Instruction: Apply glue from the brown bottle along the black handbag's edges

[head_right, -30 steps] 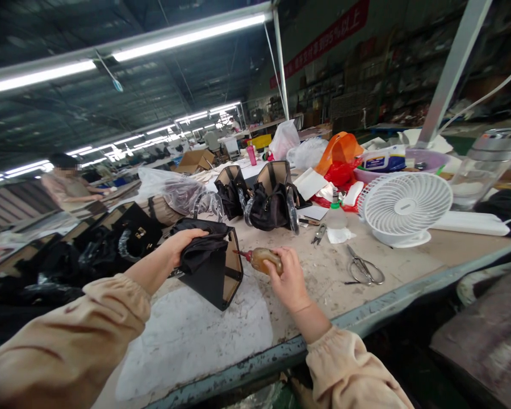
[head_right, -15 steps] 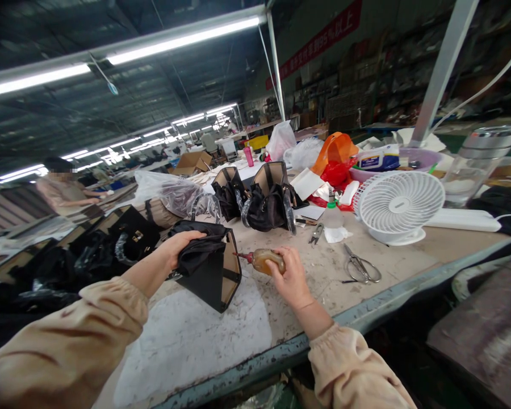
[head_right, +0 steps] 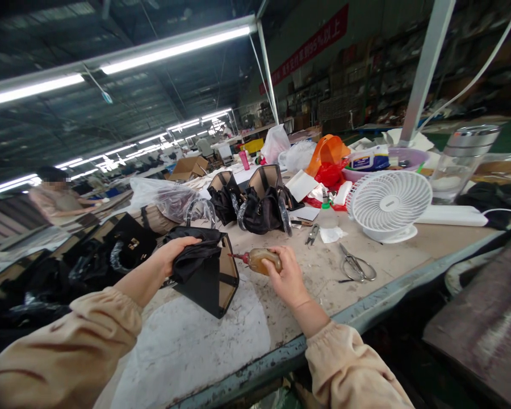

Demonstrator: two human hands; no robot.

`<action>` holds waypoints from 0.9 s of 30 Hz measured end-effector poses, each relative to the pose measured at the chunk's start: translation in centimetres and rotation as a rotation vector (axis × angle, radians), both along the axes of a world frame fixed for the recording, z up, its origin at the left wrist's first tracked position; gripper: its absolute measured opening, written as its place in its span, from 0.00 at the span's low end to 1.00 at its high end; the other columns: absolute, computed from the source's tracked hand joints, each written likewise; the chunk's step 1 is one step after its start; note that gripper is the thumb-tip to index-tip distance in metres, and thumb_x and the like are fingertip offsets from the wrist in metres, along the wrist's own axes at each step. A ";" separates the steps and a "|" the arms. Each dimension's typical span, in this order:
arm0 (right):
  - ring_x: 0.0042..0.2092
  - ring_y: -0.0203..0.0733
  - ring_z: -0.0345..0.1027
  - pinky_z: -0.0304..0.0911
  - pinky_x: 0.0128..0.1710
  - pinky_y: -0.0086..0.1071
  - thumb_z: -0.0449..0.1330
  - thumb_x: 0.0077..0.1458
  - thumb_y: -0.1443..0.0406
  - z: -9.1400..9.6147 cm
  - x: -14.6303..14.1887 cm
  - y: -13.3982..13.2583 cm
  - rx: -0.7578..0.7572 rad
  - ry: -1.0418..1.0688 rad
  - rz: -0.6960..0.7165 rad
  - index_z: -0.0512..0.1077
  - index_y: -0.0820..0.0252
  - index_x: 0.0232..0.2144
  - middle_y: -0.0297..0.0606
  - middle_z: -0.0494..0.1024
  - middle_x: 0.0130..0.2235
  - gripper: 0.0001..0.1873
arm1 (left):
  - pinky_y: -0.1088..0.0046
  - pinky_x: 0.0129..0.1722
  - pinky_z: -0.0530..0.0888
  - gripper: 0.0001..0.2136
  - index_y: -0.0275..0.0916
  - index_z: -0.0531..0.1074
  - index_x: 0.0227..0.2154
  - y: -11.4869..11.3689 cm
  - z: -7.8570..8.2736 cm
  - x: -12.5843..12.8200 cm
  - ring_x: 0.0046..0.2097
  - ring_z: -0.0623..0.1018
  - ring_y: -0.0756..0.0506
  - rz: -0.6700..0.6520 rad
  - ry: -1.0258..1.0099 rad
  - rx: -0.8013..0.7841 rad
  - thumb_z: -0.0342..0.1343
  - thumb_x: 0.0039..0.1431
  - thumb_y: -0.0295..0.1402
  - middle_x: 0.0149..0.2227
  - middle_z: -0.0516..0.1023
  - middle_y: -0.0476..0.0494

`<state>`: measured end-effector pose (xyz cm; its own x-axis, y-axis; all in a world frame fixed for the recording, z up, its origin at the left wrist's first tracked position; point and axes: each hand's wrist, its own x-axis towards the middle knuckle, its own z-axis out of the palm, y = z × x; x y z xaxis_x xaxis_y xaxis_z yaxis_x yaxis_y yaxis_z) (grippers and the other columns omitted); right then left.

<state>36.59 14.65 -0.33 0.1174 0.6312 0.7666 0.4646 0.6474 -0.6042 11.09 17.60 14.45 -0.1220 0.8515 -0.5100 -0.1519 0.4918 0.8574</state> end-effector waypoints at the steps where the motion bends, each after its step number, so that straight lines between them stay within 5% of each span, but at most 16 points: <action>1: 0.44 0.47 0.65 0.64 0.45 0.43 0.58 0.58 0.64 0.3 -0.1 0.0 0.006 0.008 -0.007 0.64 0.55 0.43 0.40 0.69 0.41 0.10 | 0.69 0.21 0.78 0.07 0.26 0.76 0.27 0.0 0.0 -0.1 0.20 0.79 0.41 0.000 -0.002 0.004 0.54 0.52 0.24 0.21 0.80 0.32; 27: 0.42 0.46 0.66 0.65 0.43 0.41 0.58 0.57 0.61 0.0 0.4 0.9 -0.071 0.066 0.033 0.66 0.55 0.41 0.39 0.71 0.39 0.09 | 0.69 0.22 0.79 0.07 0.28 0.76 0.31 0.0 0.0 -0.2 0.22 0.80 0.41 -0.041 0.009 0.002 0.55 0.52 0.24 0.23 0.81 0.34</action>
